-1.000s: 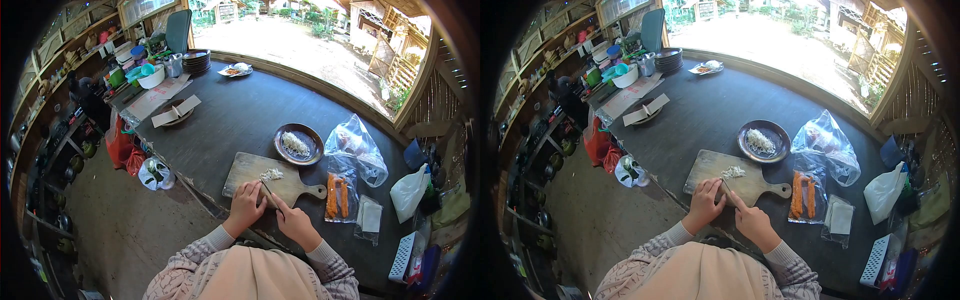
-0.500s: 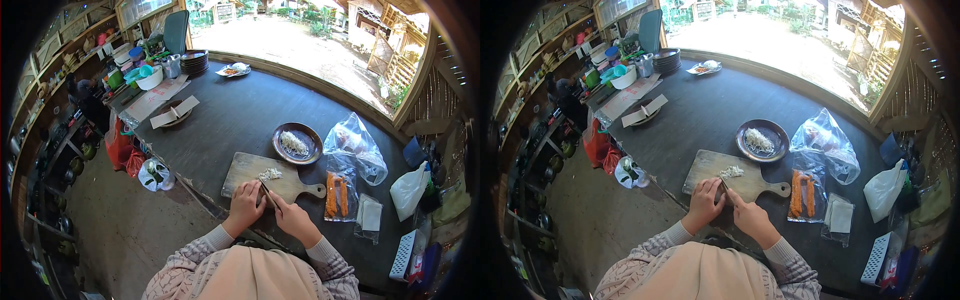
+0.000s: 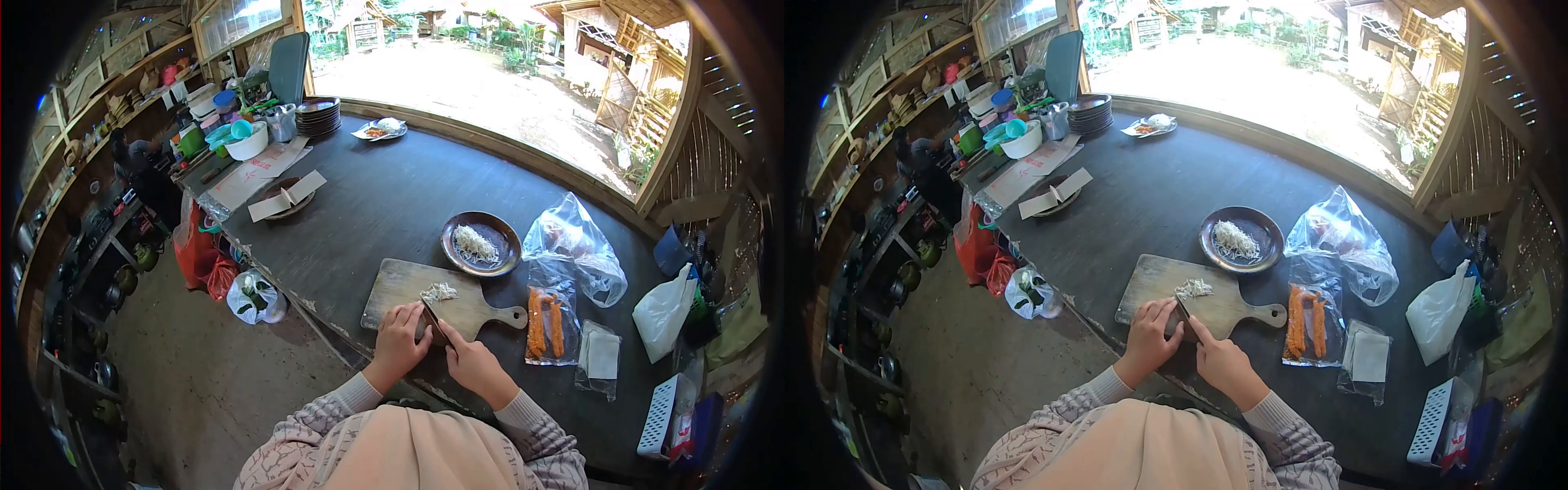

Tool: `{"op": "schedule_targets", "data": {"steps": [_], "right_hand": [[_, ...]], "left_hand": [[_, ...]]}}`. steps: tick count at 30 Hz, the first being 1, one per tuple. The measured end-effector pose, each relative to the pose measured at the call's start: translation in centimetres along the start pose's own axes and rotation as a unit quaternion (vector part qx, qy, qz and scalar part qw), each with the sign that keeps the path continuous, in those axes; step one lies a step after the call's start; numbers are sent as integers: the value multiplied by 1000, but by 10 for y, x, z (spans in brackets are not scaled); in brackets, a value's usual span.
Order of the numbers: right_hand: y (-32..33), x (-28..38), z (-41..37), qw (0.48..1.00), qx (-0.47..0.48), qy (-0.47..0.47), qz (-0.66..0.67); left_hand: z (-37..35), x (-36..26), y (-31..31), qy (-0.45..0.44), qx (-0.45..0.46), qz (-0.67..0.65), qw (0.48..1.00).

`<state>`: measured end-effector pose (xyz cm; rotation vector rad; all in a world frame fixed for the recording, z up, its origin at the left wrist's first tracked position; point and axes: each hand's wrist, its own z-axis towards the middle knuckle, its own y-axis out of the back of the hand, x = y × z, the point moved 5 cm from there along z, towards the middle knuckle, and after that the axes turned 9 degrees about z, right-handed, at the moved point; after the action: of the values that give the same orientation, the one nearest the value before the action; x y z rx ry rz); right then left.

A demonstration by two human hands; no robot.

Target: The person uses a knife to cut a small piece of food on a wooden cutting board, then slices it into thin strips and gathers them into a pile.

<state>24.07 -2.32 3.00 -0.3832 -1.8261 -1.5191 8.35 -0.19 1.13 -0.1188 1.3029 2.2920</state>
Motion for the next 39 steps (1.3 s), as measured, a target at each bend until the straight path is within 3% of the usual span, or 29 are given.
{"op": "schedule_targets", "data": {"steps": [6,27,39], "right_hand": [[0,1,0,998,-38,36,35],[2,9,4,999,18,-3,-39],[9,4,-9,999,49,-21,-3]], "left_hand": [[0,1,0,-4,-9,12,1000],[0,2,-5,0,6,20,1000],[-2,2,-2,1,-1,16,1000]]}}
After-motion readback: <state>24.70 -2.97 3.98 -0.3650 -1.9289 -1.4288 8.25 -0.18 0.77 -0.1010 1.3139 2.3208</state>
